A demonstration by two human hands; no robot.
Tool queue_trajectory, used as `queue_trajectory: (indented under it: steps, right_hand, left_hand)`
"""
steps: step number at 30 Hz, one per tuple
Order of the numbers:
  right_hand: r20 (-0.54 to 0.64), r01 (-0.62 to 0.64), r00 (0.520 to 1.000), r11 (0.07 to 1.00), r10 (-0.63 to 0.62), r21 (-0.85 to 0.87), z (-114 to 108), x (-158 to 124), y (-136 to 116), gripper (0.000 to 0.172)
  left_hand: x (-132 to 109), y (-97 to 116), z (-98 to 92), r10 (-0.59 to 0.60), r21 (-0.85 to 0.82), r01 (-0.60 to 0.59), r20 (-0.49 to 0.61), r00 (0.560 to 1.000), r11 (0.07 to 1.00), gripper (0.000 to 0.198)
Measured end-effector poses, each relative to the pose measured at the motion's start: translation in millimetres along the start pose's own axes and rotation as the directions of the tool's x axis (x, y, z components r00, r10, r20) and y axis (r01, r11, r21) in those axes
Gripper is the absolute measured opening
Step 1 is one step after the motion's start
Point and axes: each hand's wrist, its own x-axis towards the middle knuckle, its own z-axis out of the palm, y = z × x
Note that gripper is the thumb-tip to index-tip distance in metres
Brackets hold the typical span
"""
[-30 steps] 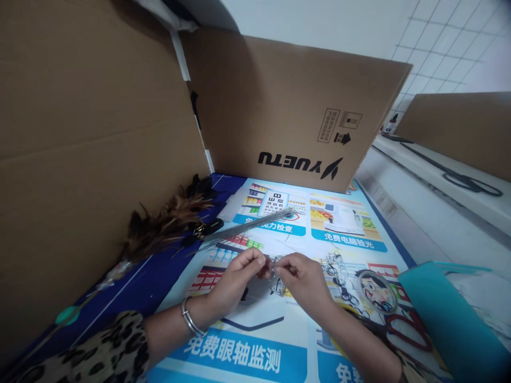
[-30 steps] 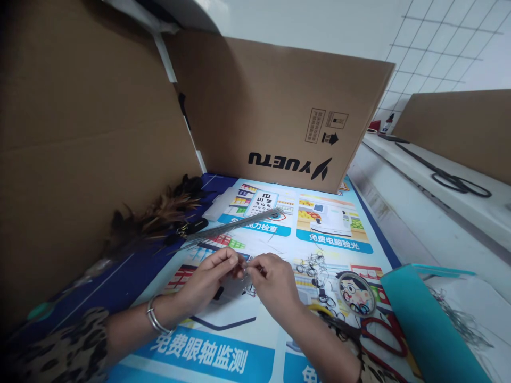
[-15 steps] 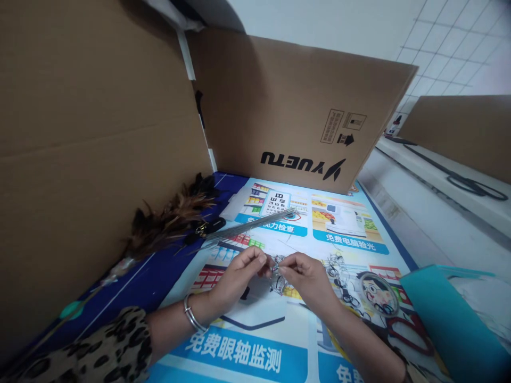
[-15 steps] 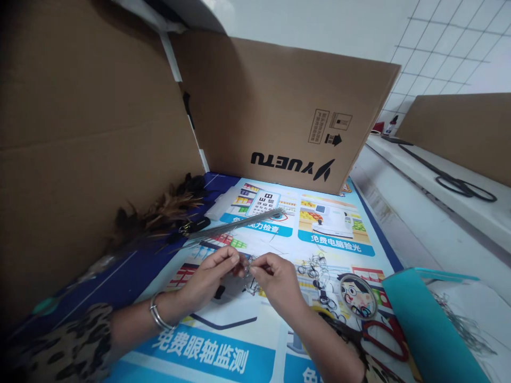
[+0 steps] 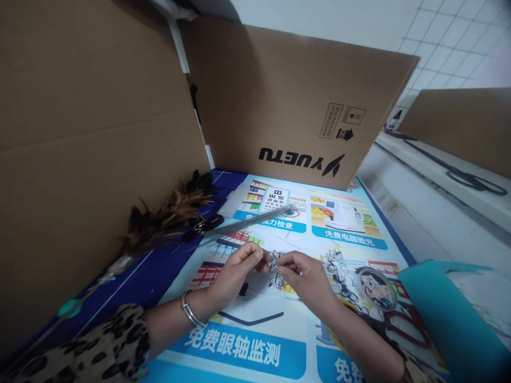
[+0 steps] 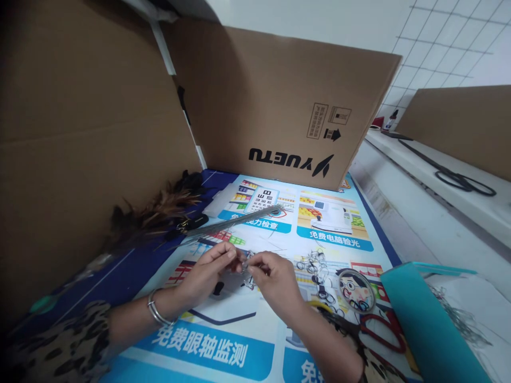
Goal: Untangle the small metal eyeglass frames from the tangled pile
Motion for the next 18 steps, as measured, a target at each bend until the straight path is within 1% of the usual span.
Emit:
queue_trajectory:
  steps: [4, 6, 11, 18]
  right_hand:
    - [-0.018, 0.174, 0.984, 0.978, -0.177, -0.115, -1.3, -3.5, -6.6, 0.017]
    - [-0.011, 0.237, 0.970, 0.961, -0.241, -0.145, -1.7, -4.0, -8.3, 0.019]
    - [0.007, 0.285, 0.957, 0.944, -0.288, -0.165, -2.2, -3.5, -7.9, 0.020]
    - [0.013, 0.317, 0.948, 0.938, -0.319, -0.143, -2.6, -3.5, -6.3, 0.022]
  left_hand:
    - [-0.1, -1.1, -1.0, 0.015, 0.010, -0.015, -0.002, 1.000, 1.000, 0.018]
    - [-0.8, -0.9, -1.3, 0.032, 0.016, -0.032, 0.000, 0.999, 0.999, 0.018]
    - [-2.3, 1.8, -1.3, 0.069, 0.031, -0.070, 0.019, 0.997, 0.997, 0.016]
    - [-4.3, 4.7, -2.0, 0.142, 0.056, -0.144, 0.039, 0.989, 0.988, 0.015]
